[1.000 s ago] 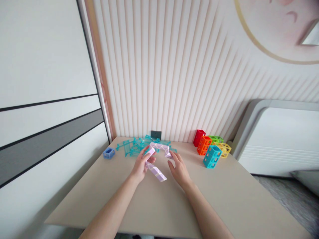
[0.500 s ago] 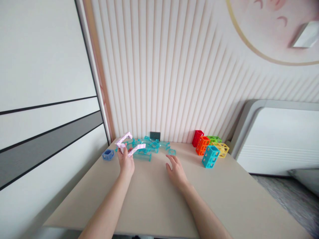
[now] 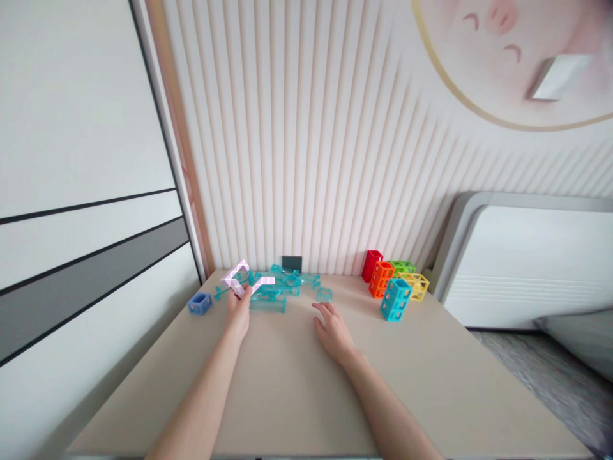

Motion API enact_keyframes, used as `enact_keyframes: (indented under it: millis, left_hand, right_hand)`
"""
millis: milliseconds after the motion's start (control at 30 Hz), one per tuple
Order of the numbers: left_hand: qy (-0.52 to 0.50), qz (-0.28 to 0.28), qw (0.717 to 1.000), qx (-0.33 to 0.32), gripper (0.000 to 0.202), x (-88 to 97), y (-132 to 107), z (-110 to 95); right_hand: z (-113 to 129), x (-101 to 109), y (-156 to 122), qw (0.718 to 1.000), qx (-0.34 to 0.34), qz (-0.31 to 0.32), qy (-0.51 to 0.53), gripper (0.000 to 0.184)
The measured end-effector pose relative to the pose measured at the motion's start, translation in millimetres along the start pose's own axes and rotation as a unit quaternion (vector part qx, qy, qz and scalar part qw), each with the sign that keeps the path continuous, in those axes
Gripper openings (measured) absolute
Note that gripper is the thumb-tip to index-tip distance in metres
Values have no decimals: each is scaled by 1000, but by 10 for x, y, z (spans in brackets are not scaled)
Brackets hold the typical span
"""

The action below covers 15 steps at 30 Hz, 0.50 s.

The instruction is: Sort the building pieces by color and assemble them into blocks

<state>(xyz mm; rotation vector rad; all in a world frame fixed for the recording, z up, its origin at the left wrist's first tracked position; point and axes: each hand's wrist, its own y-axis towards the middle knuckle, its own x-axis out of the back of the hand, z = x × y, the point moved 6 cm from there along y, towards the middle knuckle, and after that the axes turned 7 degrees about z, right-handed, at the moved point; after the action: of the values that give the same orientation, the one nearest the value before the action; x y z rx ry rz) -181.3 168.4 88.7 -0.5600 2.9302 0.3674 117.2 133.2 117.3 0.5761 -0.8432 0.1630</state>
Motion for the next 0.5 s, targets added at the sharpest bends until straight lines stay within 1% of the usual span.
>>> enact_keyframes:
  millis: [67, 100, 133, 200, 233, 300, 333, 367, 400, 433, 500]
  left_hand:
    - [65, -55, 996, -8, 35, 99, -27, -47]
    - [97, -83, 992, -14, 40, 144, -42, -79]
    - [124, -99, 987, -18, 46, 170, -51, -107]
    - [162, -118, 979, -24, 62, 197, -60, -141]
    - [177, -125, 976, -29, 70, 203, -61, -148]
    - [221, -135, 964, -57, 77, 199, -56, -159]
    - [249, -136, 956, -81, 77, 188, -52, -166]
    - [277, -134, 946, -106, 73, 170, -48, -170]
    - [301, -129, 936, -129, 68, 148, -44, -167]
    - [317, -122, 929, -145, 61, 128, -40, -158]
    - [326, -105, 926, -158, 48, 96, -34, -127]
  right_hand:
    - [5, 63, 16, 1000, 9, -20, -3, 35]
    - [7, 125, 24, 999, 15, -42, -7, 34]
    - [5, 211, 28, 997, 21, -74, -12, 33]
    - [-21, 456, 11, 984, 22, -173, -33, 32]
    - [-53, 602, -18, 971, 12, -235, -50, 32]
    - [-163, 889, -112, 930, -41, -354, -93, 35]
    - [-242, 1013, -170, 905, -84, -402, -114, 39]
    - [-329, 1114, -222, 882, -129, -434, -132, 47]
    - [-422, 1191, -268, 863, -173, -452, -145, 57]
    - [-517, 1244, -301, 850, -212, -457, -153, 67]
    - [-697, 1288, -339, 840, -267, -444, -157, 82]
